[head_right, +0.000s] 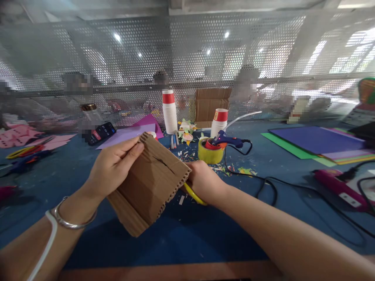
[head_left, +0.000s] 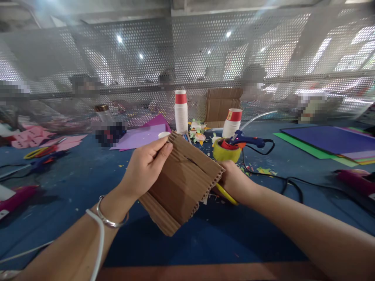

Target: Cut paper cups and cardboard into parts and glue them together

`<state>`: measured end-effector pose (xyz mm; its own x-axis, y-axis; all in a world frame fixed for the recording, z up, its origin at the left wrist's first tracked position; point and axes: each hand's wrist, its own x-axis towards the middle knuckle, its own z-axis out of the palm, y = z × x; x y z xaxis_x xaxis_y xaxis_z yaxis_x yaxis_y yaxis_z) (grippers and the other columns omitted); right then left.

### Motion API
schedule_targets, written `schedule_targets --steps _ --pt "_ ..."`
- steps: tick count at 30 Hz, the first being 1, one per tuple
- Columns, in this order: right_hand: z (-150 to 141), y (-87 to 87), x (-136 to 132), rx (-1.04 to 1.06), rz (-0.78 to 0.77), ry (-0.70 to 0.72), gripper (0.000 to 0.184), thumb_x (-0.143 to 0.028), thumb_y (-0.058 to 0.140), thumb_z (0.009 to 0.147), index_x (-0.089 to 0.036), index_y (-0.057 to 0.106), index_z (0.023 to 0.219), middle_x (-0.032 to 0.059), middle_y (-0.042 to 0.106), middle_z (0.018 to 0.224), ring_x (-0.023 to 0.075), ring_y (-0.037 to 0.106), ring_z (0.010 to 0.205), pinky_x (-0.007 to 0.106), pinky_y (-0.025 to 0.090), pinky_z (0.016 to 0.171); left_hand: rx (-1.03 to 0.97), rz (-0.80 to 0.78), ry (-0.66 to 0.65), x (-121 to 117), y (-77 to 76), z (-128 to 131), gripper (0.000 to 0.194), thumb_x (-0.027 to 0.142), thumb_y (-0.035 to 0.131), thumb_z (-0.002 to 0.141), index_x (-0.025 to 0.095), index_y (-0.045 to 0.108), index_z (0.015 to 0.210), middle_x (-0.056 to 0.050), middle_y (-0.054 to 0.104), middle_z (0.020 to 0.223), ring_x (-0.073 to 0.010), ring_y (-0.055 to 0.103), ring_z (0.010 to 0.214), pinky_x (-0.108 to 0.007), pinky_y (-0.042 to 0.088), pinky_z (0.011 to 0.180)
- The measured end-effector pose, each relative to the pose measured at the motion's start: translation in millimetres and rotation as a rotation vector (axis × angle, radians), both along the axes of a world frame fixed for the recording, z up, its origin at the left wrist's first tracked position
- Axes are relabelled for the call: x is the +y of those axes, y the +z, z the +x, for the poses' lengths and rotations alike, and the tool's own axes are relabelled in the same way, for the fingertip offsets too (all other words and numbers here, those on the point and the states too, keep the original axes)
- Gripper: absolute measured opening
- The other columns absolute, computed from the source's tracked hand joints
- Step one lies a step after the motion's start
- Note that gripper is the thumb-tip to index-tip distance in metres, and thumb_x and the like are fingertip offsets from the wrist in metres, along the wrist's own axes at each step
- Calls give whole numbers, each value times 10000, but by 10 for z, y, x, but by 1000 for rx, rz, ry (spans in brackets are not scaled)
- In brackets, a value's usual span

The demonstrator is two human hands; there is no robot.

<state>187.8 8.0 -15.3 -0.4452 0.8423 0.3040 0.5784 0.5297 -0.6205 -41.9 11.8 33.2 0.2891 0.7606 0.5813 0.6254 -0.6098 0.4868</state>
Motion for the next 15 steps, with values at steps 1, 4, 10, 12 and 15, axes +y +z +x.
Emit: schedule_targets --steps 1,4,10,12,15 --pt "-3 4 -2 -16 -6 -18 125 -99 573 693 -172 548 595 14 626 569 125 516 524 222 389 498 -4 -5 0 2 -9 1 340 338 476 990 186 680 1215 -39 751 960 -209 671 955 -296 503 828" --pt "-3 17 -2 -80 -14 -66 191 -83 580 658 -189 479 535 17 591 524 128 504 494 229 356 473 -15 -12 12 13 -42 3 326 358 482 984 180 701 1148 -38 735 895 -218 654 941 -304 496 815" --pt "9 24 12 -97 -25 -108 233 -67 558 623 -202 415 498 18 546 470 123 469 447 234 316 441 -42 -5 24 9 -60 12 325 379 476 984 189 703 1119 -39 712 859 -223 639 905 -314 485 795" --pt "12 17 12 -79 -34 -106 201 -73 555 634 -197 440 525 15 559 483 123 481 454 224 320 434 -52 -6 29 -6 -60 25 334 378 476 984 195 690 1165 -42 715 876 -227 639 918 -320 482 814" --pt "22 5 14 -44 -34 -53 129 -67 564 631 -179 516 588 15 619 560 135 543 528 210 367 469 -54 -14 41 -30 -68 49 348 384 476 983 191 685 1184 -42 707 830 -227 640 892 -315 482 780"
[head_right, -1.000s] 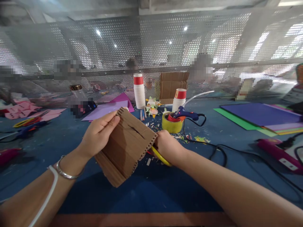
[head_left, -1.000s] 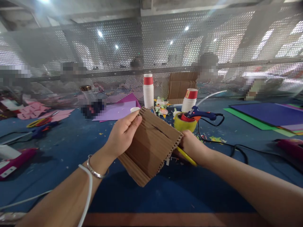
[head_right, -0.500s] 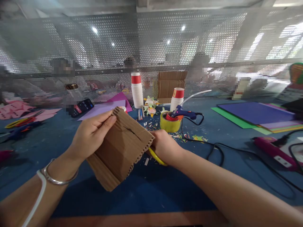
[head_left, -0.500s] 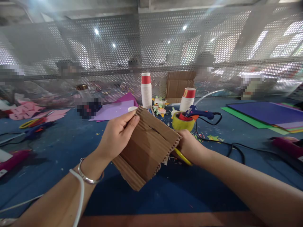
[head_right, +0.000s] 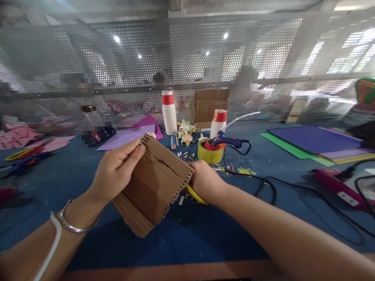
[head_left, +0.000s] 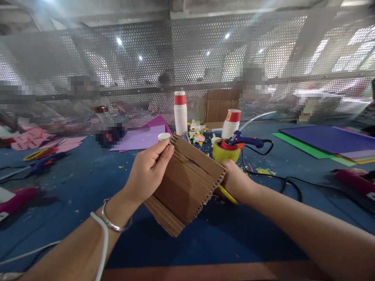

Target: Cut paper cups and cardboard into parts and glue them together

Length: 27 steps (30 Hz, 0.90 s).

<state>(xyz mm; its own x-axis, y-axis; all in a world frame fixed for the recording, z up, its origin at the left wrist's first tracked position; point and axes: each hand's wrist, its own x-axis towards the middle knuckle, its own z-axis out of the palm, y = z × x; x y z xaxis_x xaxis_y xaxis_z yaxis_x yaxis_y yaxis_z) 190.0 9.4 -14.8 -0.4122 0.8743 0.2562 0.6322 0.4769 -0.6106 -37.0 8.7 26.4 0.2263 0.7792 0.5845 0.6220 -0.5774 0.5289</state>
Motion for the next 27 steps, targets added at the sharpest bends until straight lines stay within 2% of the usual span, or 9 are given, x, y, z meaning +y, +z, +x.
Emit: schedule_targets --steps 4,9,12,14,16,18,21,23,27 --pt "12 -11 -3 73 52 132 137 -40 532 642 -165 587 653 27 689 698 128 574 596 203 405 525 13 -12 -28 -29 -12 20 340 379 479 983 190 687 1174 -34 705 829 -203 631 818 -295 475 716" --pt "-8 -13 -29 63 25 53 211 6 495 616 -182 463 526 -24 546 483 100 490 483 201 336 473 25 10 -23 -56 -16 22 295 360 481 983 186 700 1076 -20 674 747 -198 631 814 -286 481 726" --pt "-16 16 -34 48 16 37 242 19 499 606 -185 432 496 -27 511 454 93 447 459 204 292 445 12 0 -31 -63 -5 28 279 370 480 982 198 700 984 -22 664 720 -205 641 831 -293 497 741" --pt "-17 53 -34 39 12 31 253 27 508 601 -184 425 490 -28 503 456 88 422 457 205 276 438 -27 -34 -47 -60 11 34 268 387 494 976 207 686 1022 -29 687 783 -215 655 881 -307 513 782" --pt "-18 93 -35 31 9 -5 263 35 510 613 -184 423 494 -32 489 463 83 401 462 206 277 444 -129 -117 -89 -52 26 36 287 415 535 956 219 642 1137 -35 712 877 -223 668 934 -320 531 815" --pt "-23 123 -39 30 0 -45 282 44 503 631 -187 410 500 -39 469 467 79 384 467 206 285 455 -262 -268 -146 -38 34 27 357 445 594 921 231 592 1206 -38 728 941 -227 687 929 -325 559 793" --pt "-25 139 -43 27 -2 -58 309 48 499 647 -196 377 501 -43 455 465 82 389 475 210 289 468 -332 -494 -225 -7 24 -15 353 469 655 876 233 638 1138 -44 746 982 -244 706 924 -333 589 761" --pt "-16 140 -37 28 20 -42 295 36 502 660 -196 392 516 -33 489 479 93 419 487 217 301 483 -296 -554 -248 17 6 -51 333 467 685 853 229 689 1085 -53 755 1004 -267 705 964 -354 594 792" --pt "15 150 -20 62 40 35 181 -10 506 707 -176 553 656 25 664 642 139 563 590 237 385 566 -304 -592 -266 51 -18 -91 322 428 744 812 236 724 1069 -65 766 1048 -270 716 959 -361 595 790"
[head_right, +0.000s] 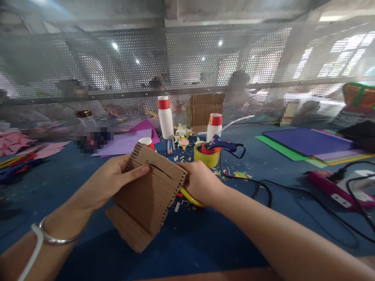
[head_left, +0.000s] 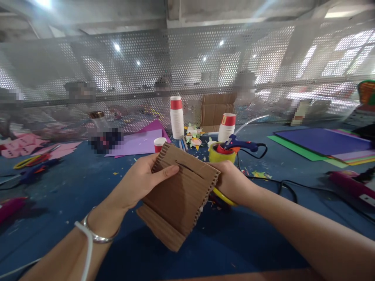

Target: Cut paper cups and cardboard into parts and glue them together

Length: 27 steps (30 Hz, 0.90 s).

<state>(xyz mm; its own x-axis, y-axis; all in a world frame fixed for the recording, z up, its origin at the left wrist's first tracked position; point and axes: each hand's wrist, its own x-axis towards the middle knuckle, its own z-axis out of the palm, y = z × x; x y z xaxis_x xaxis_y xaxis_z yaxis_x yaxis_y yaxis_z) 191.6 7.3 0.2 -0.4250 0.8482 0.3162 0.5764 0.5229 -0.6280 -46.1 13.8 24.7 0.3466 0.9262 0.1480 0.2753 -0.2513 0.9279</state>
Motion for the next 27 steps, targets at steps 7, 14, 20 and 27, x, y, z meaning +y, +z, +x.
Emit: schedule_targets --steps 7,14,20,27 --pt "-2 14 -2 6 -42 3 146 -67 543 705 -164 621 783 -1 666 682 127 561 605 223 369 539 -88 -154 -39 58 7 -23 268 364 790 761 218 759 983 -83 783 994 -273 721 946 -414 567 847" --pt "9 -3 41 174 -25 4 273 -133 591 728 -180 576 997 -10 662 771 130 582 660 232 418 583 -221 -127 9 160 -23 -77 233 354 783 773 208 769 954 -71 782 964 -244 716 917 -378 547 859" --pt "31 -83 85 287 -64 -55 114 -158 614 714 -202 541 790 -23 607 682 128 546 617 247 435 571 -226 39 68 146 -27 -42 261 363 748 816 222 738 1036 -53 770 979 -240 708 930 -354 560 846" --pt "-4 -92 56 291 -11 -4 104 -130 601 718 -184 596 807 -22 592 655 148 554 670 262 468 619 -1 311 135 72 47 -40 267 419 696 859 219 705 1036 -43 742 983 -213 672 899 -313 535 787"
